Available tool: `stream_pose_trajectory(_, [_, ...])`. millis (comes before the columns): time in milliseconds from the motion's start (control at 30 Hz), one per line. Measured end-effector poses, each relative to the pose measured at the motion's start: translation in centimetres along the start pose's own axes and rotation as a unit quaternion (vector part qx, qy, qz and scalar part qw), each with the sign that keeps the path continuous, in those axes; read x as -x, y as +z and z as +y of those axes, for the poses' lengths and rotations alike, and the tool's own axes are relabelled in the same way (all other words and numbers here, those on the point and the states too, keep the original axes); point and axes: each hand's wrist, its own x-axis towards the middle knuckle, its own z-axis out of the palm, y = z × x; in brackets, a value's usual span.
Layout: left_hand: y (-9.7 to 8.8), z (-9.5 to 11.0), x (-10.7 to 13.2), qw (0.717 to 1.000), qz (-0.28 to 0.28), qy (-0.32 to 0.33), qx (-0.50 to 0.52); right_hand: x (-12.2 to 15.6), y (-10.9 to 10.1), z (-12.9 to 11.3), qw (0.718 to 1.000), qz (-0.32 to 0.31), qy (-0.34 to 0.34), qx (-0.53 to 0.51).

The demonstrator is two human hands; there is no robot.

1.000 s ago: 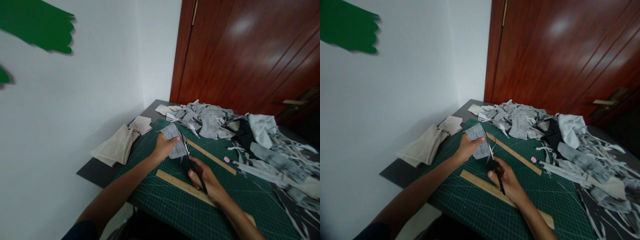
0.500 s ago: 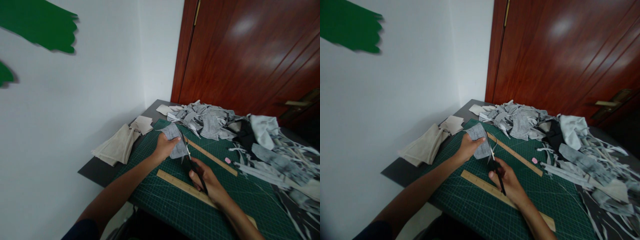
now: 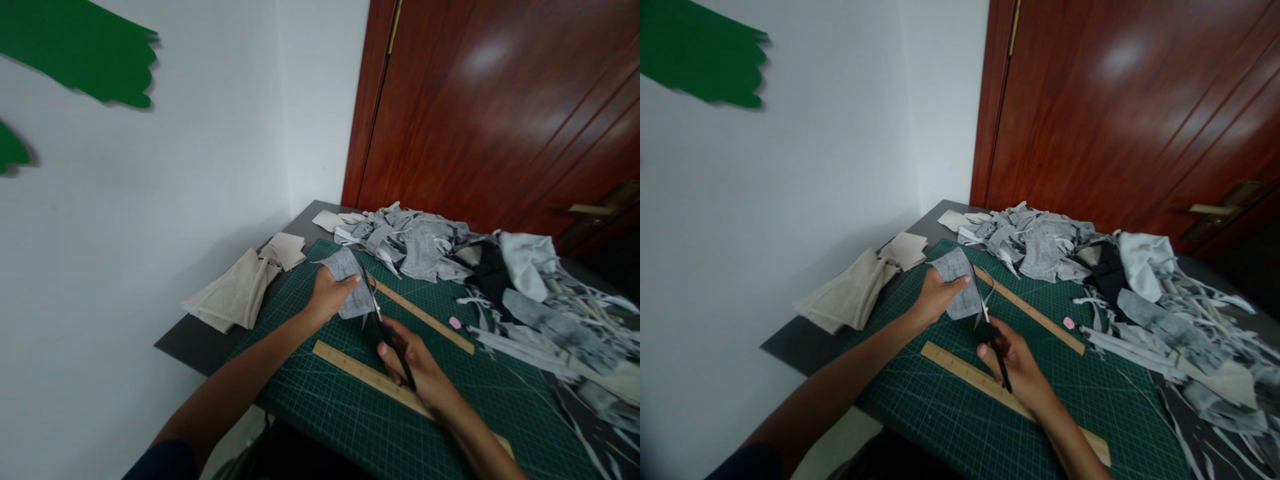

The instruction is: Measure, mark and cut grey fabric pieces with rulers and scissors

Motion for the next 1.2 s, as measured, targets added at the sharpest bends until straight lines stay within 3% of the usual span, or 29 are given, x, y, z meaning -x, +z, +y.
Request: stream_pose_trajectory(1200, [-0.32, -0.7, -0.46, 1.0, -0.003, 0.02, -0.009, -0.15, -0.51, 0.55, 1.0, -0.006, 0.001, 0.001])
